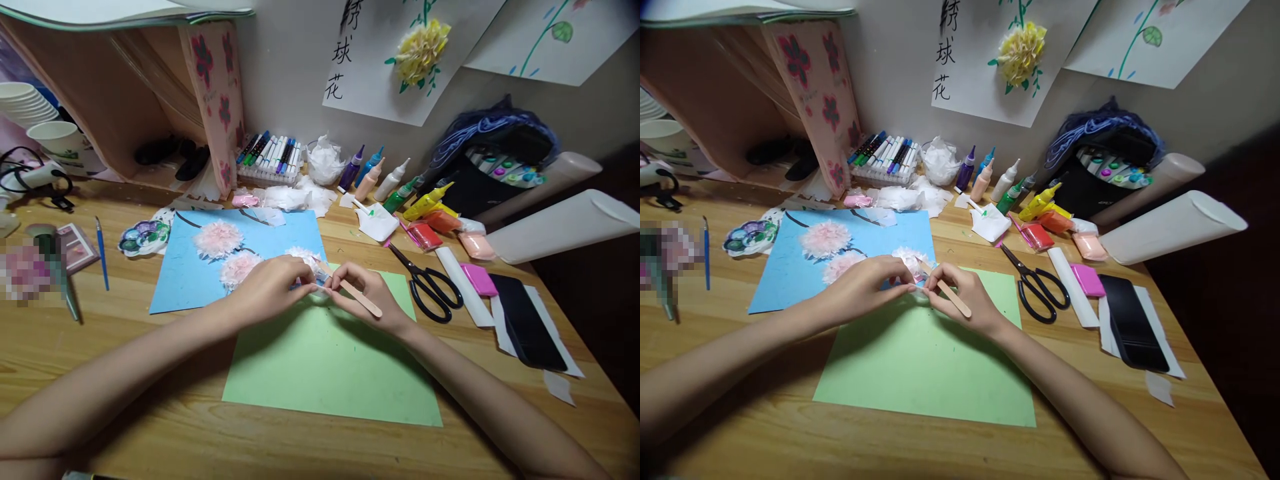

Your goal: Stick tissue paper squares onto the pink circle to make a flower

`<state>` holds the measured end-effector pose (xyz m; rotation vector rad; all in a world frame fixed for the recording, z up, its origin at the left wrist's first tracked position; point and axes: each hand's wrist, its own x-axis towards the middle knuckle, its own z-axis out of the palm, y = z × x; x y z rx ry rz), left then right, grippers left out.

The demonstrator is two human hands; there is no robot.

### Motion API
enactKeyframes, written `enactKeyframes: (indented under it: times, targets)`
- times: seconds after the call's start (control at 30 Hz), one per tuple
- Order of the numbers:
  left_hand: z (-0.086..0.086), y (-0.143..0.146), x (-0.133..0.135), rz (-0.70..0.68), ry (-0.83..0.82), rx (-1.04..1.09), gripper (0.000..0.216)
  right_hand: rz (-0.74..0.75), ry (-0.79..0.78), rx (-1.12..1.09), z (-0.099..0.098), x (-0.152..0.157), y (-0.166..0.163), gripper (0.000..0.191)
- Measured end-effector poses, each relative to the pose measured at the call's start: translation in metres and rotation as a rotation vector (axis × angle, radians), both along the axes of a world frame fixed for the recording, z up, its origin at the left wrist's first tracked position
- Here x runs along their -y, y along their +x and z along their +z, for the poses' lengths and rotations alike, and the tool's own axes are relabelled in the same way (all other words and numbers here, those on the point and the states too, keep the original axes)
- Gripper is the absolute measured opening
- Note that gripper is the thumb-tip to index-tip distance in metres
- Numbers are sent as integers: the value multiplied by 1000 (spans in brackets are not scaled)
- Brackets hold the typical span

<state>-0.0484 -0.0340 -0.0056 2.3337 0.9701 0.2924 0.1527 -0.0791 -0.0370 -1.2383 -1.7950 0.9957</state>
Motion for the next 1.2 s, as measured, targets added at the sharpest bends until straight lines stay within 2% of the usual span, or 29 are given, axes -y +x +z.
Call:
enactKeyframes:
  times: [0.07,0.13,0.2,0.3,0.47,0.6,0.77,0.9,1.07,1.2]
  targets:
    - [-4,1,-1,39,-8,-17,23,-37,158,41,-6,2,3,7]
    - [-8,2,0,63,23,-45,24,-41,384,40,-12,4,5,19]
    - [-11,4,2,78,75,-85,26,16,585,-10,-18,6,7,30]
    - [-13,6,4,102,152,-144,27,120,732,-9,-23,8,8,34]
    - [-15,11,4,130,226,-203,29,164,775,156,-24,6,6,30]
    - [-15,15,5,151,274,-261,32,142,723,206,-26,4,6,28]
    - [-7,13,2,168,341,-312,37,130,621,170,-26,4,6,31]
    - [0,7,-14,275,435,-318,31,107,593,96,-25,5,6,36]
    - [-9,-5,-38,360,424,-264,19,73,605,33,-25,6,6,40]
    - [-14,-9,-44,318,377,-158,18,86,597,8,-27,5,6,41]
